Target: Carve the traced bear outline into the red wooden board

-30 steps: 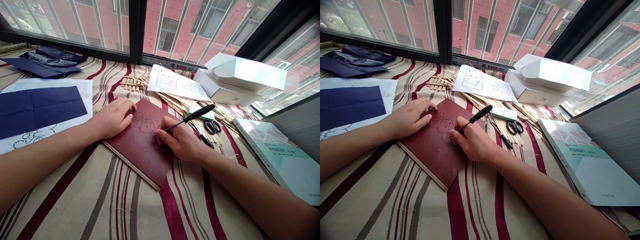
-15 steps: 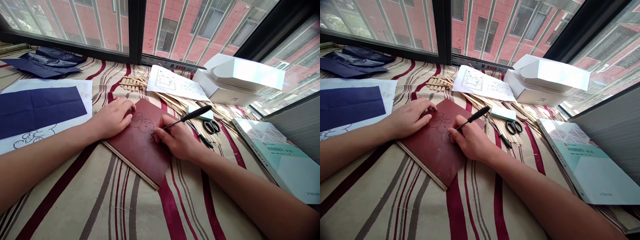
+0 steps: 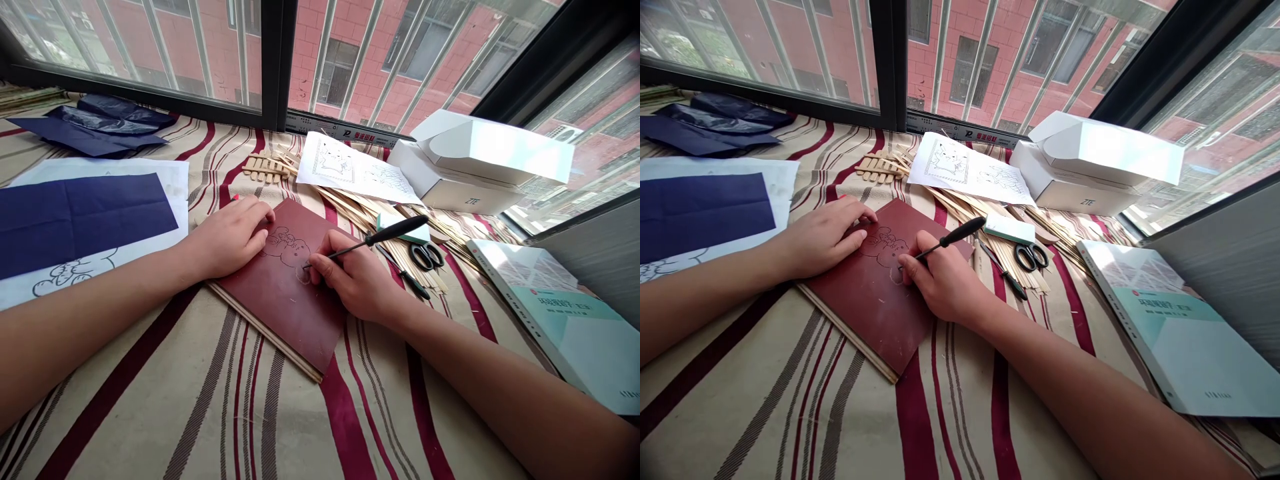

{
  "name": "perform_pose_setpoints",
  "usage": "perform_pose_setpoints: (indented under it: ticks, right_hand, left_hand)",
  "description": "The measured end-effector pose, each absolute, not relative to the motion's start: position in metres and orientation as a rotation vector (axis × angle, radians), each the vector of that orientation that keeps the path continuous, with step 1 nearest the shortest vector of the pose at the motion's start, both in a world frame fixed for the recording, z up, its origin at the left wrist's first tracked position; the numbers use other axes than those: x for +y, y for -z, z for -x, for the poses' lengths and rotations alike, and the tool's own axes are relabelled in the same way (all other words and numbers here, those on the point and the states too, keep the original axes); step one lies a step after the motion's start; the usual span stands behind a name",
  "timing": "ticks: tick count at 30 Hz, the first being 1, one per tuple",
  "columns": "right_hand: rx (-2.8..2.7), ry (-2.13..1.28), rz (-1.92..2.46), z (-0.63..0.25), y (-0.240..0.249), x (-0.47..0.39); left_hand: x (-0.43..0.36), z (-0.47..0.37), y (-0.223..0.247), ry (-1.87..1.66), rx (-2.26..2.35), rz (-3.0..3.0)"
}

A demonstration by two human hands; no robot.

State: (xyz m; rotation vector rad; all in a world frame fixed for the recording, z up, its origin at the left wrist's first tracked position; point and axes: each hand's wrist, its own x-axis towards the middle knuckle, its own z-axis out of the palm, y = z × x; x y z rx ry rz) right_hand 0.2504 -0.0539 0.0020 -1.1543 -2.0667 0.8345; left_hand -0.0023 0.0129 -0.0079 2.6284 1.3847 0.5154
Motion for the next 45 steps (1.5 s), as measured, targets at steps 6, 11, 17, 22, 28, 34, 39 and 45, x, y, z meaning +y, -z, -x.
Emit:
perform_pose_setpoints:
  ticks: [6,11,17,22,28,34,39,45]
  right_hand:
    - [-2.085,-0.796,1.172,-0.2501,-0.0042,-0.0552]
    - [-2.094,-0.809,1.164,-0.2502,-0.0057,-0.0558]
    - [-2.099,-0.825,1.164,-0.2507,-0.0060,-0.0553]
    - [-2.161,-0.790,1.171,-0.2522,-0.0063,-0.0536]
    - [-2.194,-0.779,1.193,-0.2538,-0.0060,-0.0525]
    - [-2.194,-0.808,1.197,-0.2573,-0.0049,-0.0530]
    - [-2.095,-0.920,1.163,-0.2565,-0.0039,-0.0527]
    - [-2.056,-0.873,1.202,-0.2509,-0.0048,-0.0535]
  left_hand:
    - [0.0127,0.0014,0.0078,-0.510,1.375,-2.640]
    - [0.0127,0.0006,0.0072,-0.511,1.377,-2.629]
    - [0.0127,0.0014,0.0079,-0.517,1.382,-2.632]
    - [0.0134,0.0023,0.0083,-0.532,1.371,-2.631]
    - [0.0132,0.0020,0.0075,-0.511,1.377,-2.630]
    - [0.0139,0.0036,0.0086,-0.517,1.364,-2.649]
    - [0.0139,0.0042,0.0094,-0.512,1.373,-2.649]
    - [0.0133,0.0015,0.0078,-0.516,1.379,-2.621]
